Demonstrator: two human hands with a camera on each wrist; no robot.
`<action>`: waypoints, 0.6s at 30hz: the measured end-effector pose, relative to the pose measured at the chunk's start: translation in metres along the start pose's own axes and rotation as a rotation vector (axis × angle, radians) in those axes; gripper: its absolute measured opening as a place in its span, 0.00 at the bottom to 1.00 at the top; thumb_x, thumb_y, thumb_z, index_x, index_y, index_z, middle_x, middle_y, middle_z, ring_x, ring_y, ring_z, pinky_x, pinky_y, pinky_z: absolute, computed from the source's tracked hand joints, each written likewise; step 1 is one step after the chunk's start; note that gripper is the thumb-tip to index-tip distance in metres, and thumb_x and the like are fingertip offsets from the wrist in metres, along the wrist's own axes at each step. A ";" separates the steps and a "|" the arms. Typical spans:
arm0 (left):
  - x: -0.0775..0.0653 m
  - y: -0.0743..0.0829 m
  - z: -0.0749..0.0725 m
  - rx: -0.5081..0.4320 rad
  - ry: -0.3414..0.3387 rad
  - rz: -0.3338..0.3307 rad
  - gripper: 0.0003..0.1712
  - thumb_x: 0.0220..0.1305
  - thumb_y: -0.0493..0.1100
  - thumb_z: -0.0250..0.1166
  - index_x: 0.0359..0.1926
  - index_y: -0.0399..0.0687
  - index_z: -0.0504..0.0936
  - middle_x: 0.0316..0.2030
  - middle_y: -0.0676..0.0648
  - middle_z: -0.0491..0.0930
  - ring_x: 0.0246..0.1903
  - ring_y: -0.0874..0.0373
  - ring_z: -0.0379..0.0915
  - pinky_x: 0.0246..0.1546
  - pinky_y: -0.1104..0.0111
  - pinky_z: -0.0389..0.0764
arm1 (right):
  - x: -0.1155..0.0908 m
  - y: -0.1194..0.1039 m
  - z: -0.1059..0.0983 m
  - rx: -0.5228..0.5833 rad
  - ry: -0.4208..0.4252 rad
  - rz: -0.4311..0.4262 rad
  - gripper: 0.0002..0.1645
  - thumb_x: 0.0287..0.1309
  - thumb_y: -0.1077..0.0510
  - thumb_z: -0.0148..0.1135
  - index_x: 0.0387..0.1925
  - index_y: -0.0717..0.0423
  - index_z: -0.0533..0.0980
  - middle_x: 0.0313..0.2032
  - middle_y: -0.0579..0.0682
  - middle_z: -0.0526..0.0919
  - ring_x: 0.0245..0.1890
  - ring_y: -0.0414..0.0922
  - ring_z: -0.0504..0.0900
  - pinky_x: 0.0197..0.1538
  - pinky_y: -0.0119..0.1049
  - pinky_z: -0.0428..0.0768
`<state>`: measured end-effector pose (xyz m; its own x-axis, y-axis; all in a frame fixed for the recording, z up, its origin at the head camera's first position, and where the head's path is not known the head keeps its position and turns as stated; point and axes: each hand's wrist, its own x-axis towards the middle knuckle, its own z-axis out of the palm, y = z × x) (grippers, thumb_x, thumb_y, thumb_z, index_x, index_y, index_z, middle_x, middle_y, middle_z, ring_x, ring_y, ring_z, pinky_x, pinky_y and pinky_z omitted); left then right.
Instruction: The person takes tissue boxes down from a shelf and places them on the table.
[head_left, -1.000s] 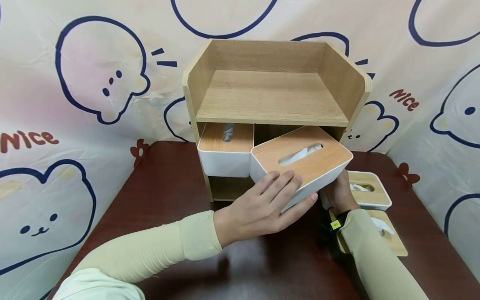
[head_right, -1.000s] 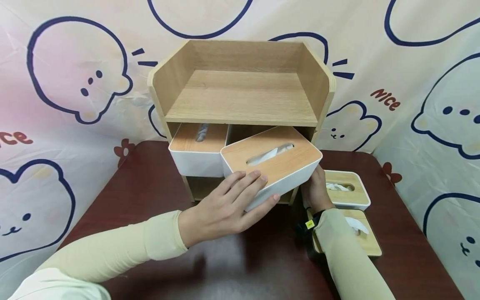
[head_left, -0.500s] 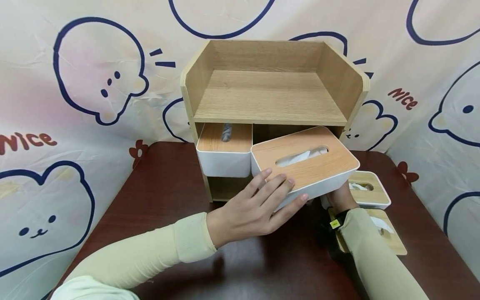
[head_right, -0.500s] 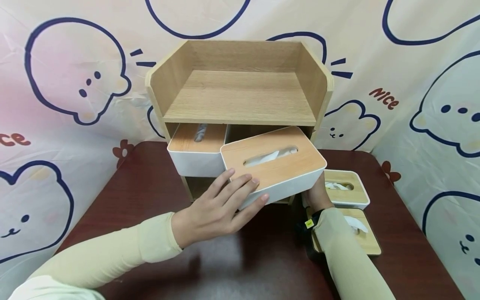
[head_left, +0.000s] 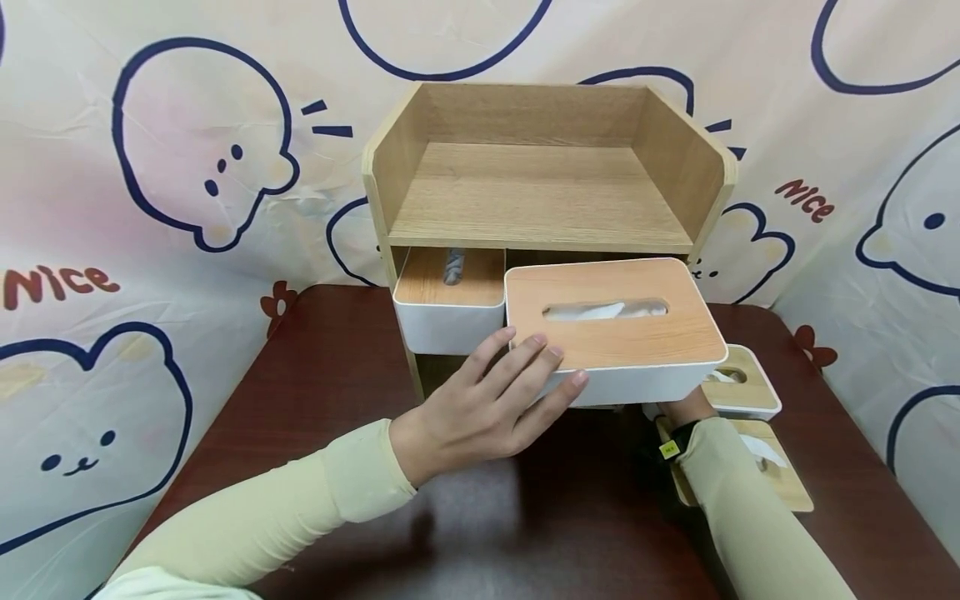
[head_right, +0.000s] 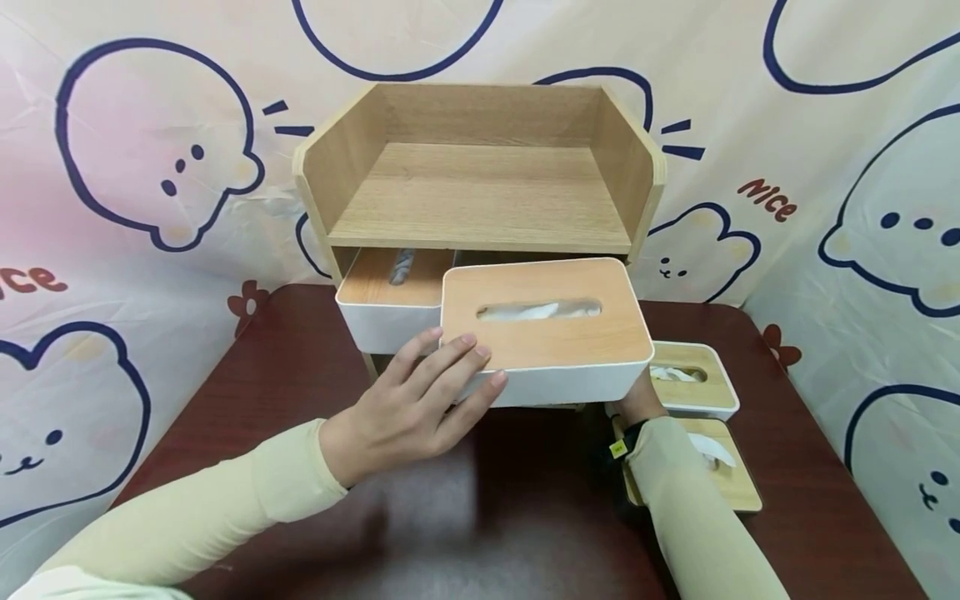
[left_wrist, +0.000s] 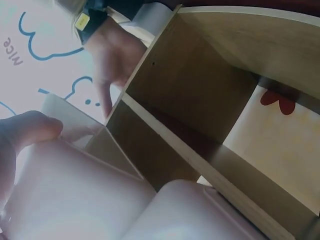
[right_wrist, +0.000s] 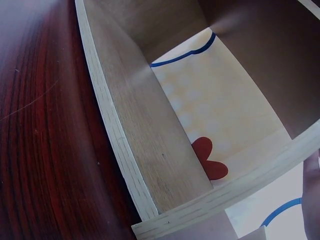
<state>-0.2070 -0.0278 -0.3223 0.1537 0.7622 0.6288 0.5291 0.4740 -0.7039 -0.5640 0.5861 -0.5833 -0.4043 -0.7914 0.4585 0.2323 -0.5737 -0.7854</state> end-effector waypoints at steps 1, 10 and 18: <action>0.000 -0.001 -0.001 0.002 0.002 -0.004 0.26 0.64 0.39 0.63 0.62 0.39 0.73 0.50 0.36 0.77 0.50 0.43 0.75 0.52 0.49 0.73 | 0.001 -0.004 -0.005 0.023 -0.079 0.079 0.18 0.66 0.82 0.35 0.49 0.82 0.70 0.44 0.67 0.80 0.43 0.52 0.83 0.42 0.33 0.81; -0.004 -0.013 -0.007 0.071 0.018 -0.006 0.27 0.64 0.35 0.63 0.63 0.36 0.70 0.49 0.35 0.76 0.48 0.42 0.76 0.57 0.52 0.71 | 0.021 0.009 0.031 0.536 -0.232 0.254 0.22 0.73 0.69 0.36 0.62 0.69 0.67 0.54 0.62 0.77 0.51 0.50 0.80 0.38 0.29 0.77; -0.006 -0.018 -0.008 0.109 0.063 -0.043 0.36 0.61 0.35 0.64 0.70 0.43 0.62 0.44 0.35 0.74 0.45 0.42 0.76 0.53 0.55 0.75 | 0.015 -0.007 0.111 0.028 0.225 0.319 0.38 0.69 0.46 0.43 0.74 0.56 0.50 0.63 0.69 0.64 0.53 0.64 0.76 0.51 0.65 0.72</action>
<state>-0.2102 -0.0444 -0.3109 0.1869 0.7125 0.6763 0.4430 0.5533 -0.7054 -0.4739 0.5549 -0.5244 -0.4912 -0.8666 0.0879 0.4009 -0.3144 -0.8605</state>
